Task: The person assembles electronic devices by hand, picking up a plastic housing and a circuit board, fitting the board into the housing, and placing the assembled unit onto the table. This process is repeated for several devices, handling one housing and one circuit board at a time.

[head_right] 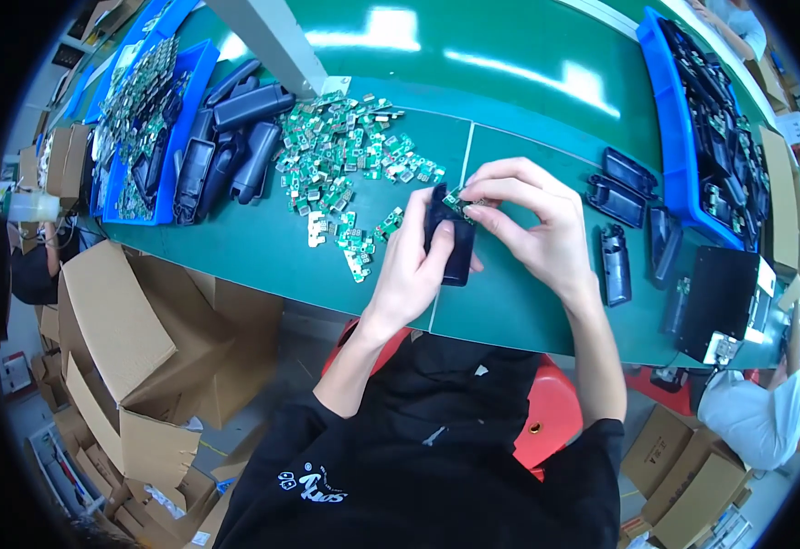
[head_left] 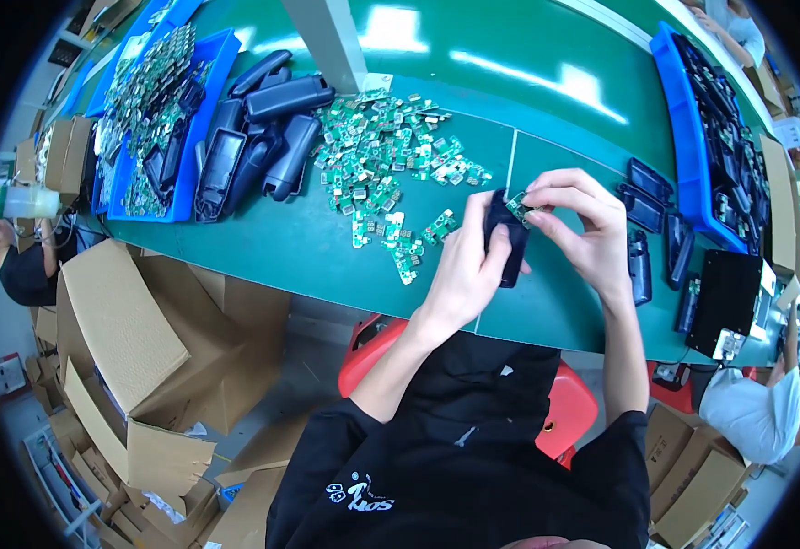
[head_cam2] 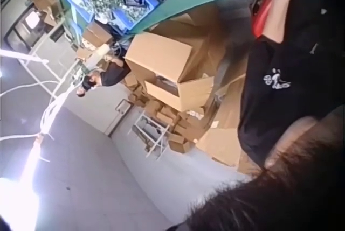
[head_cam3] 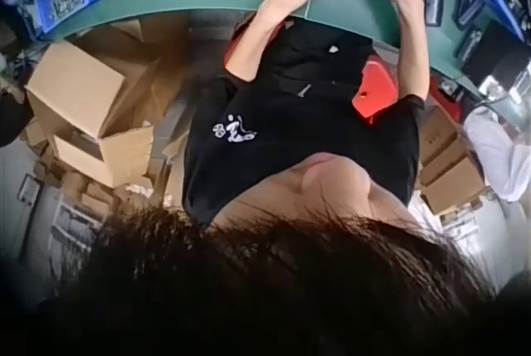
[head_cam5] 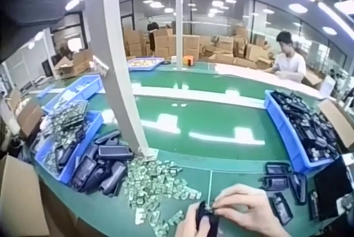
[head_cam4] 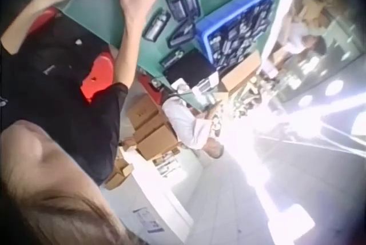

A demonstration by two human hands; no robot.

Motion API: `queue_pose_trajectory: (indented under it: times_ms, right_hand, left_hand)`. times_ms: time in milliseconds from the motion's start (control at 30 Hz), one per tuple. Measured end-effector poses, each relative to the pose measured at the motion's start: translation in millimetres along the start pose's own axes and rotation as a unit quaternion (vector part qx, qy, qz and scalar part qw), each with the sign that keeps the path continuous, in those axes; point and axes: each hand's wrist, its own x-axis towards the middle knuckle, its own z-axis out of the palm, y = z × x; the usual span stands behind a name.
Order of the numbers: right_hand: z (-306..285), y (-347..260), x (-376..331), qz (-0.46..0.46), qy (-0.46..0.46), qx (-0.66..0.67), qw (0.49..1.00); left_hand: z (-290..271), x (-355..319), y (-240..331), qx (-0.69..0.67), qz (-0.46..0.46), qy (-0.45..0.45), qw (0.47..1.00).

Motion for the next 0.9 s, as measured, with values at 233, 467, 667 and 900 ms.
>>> queue_pose_trajectory:
  times_ms: [233,467,667,900]
  right_hand:
    - [6,2,-8,-0.093,0.007,-0.101,0.991]
    - [13,9,-12,-0.149,0.048,-0.13,0.979]
    - [14,8,-15,-0.169,0.068,-0.121,0.976]
    - [15,5,-17,-0.163,0.079,-0.124,0.975]
  left_hand:
    - [5,-8,-2,0.016,0.042,-0.012,0.999]
    - [9,-10,-6,0.064,0.093,0.018,0.993]
    - [10,-9,-5,0.072,0.094,0.012,0.993]
    - [9,-10,-6,0.095,0.092,0.012,0.991]
